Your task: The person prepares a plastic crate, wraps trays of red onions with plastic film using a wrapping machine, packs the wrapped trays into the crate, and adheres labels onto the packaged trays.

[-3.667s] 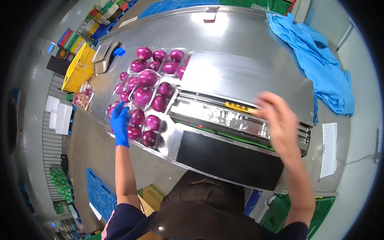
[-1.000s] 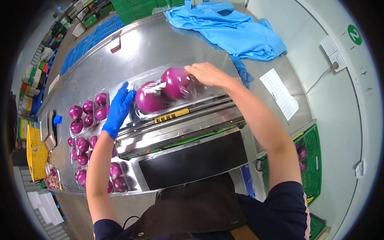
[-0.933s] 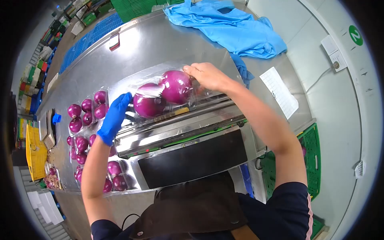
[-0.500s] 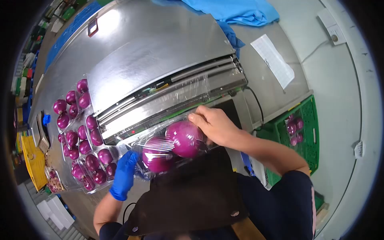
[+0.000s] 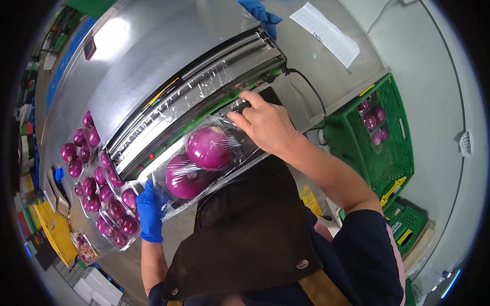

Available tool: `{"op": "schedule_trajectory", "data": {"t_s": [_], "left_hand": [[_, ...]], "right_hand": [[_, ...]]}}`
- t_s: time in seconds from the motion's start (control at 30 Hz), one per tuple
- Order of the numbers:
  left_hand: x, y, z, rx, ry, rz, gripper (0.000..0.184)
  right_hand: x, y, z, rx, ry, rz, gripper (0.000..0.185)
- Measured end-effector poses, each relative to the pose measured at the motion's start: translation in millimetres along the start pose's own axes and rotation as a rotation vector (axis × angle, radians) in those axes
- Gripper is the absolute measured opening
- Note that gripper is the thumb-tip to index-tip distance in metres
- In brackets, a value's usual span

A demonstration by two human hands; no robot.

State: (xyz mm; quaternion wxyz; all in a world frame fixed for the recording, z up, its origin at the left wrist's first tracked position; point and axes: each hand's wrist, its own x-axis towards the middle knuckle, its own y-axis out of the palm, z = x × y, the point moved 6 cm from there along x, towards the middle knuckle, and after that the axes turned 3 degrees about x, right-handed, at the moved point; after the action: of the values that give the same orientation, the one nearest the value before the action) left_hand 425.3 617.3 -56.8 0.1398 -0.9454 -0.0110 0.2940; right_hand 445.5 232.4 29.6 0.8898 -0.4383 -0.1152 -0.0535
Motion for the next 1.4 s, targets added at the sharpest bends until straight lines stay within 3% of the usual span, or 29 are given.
{"op": "schedule_trajectory", "data": {"t_s": [0.1, 0.2, 0.27, 0.3, 0.33, 0.37, 0.43, 0.5, 0.53, 0.6, 0.67, 0.73, 0.8, 0.87, 0.97, 1.03, 1.07, 1.13, 1.23, 1.3, 1.33, 1.37, 1.4], "left_hand": [[-10.6, -9.0, -4.2, -0.072, -0.09, 0.017, 0.034], [-31.0, -24.7, 6.0, -0.14, -0.207, 0.036, 0.028], [-39.2, -52.7, 36.9, 0.294, 0.186, -0.114, 0.018], [-52.0, -54.4, 36.6, 0.749, 0.461, -0.124, 0.017], [-60.8, -50.7, 37.7, 0.783, 0.413, -0.076, 0.017], [-64.7, -41.2, 49.0, 0.657, 0.206, 0.011, 0.018], [-72.9, -13.7, 81.6, 0.268, -0.236, 0.131, 0.023], [-76.8, 20.1, 103.4, -0.121, -0.44, 0.187, 0.026], [-72.6, 33.1, 131.3, -0.263, -0.449, 0.196, 0.028], [-71.1, 64.0, 139.4, -0.458, -0.449, 0.305, 0.032], [-71.1, 100.3, 120.9, -0.558, -0.434, 0.508, 0.033], [-72.2, 124.6, 108.5, -0.619, -0.472, 0.632, 0.034], [-70.5, 143.0, 92.7, -0.669, -0.495, 0.708, 0.035], [-71.7, 149.8, 79.5, -0.706, -0.522, 0.747, 0.036], [-74.1, 157.8, 55.8, -0.749, -0.559, 0.802, 0.038], [-77.4, 164.0, 39.6, -0.777, -0.57, 0.837, 0.039], [-78.0, 168.9, 29.9, -0.782, -0.576, 0.866, 0.04], [-81.8, 179.8, 12.0, -0.793, -0.584, 0.906, 0.041], [-89.8, 196.1, -11.4, -0.8, -0.606, 0.972, 0.042], [-96.8, 206.5, -25.3, -0.791, -0.615, 1.011, 0.044], [-100.9, 213.9, -32.3, -0.795, -0.628, 1.036, 0.044], [-103.7, 222.4, -38.0, -0.791, -0.637, 1.06, 0.045], [-106.7, 232.2, -45.0, -0.789, -0.644, 1.085, 0.046]], "right_hand": [[-5.1, 0.2, 0.2, -0.027, -0.136, 0.211, 0.03], [-11.4, -22.9, 3.8, -0.338, -0.46, 0.201, 0.026], [-27.5, -33.7, -16.1, -0.277, -0.272, 0.315, 0.034], [-39.6, -33.4, -27.9, -0.247, -0.151, 0.388, 0.034], [-53.3, -32.0, -40.9, -0.219, -0.032, 0.457, 0.033], [-77.2, -19.4, -54.9, -0.291, -0.026, 0.566, 0.037], [-107.0, 5.8, -56.1, -0.162, 0.032, 0.499, 0.041], [-138.3, 36.3, -56.7, -0.087, 0.13, 0.523, 0.04], [-147.9, 56.5, -54.0, -0.072, 0.199, 0.573, 0.038], [-160.4, 96.0, -53.5, -0.266, 0.409, 0.909, 0.035], [-145.3, 114.2, -32.7, 0.006, 0.462, 0.648, 0.034], [-139.5, 133.9, -7.8, 0.275, 0.291, 0.815, 0.025], [-140.2, 131.1, 10.9, 1.045, 0.611, 0.467, 0.021], [-131.8, 126.9, 28.0, 1.277, 0.568, 0.331, 0.019], [-101.4, 96.9, 77.9, 0.807, 0.048, 0.523, 0.022], [-83.4, 89.4, 97.7, 1.332, 0.19, 0.755, 0.028], [-71.3, 73.8, 106.7, 1.324, -0.012, 0.713, 0.028], [-78.3, 64.4, 106.6, 0.949, -0.036, 0.842, 0.028], [-117.4, 77.1, 77.7, 0.484, 0.138, 1.084, 0.03], [-139.6, 64.0, 44.3, 0.361, -0.071, 1.076, 0.03], [-164.5, 64.9, -7.2, 0.85, 0.282, 0.497, 0.031], [-131.7, 29.6, -1.2, 0.198, 0.215, 1.083, 0.029], [-133.8, 18.7, -37.4, 0.063, 0.353, 0.975, 0.029]]}}
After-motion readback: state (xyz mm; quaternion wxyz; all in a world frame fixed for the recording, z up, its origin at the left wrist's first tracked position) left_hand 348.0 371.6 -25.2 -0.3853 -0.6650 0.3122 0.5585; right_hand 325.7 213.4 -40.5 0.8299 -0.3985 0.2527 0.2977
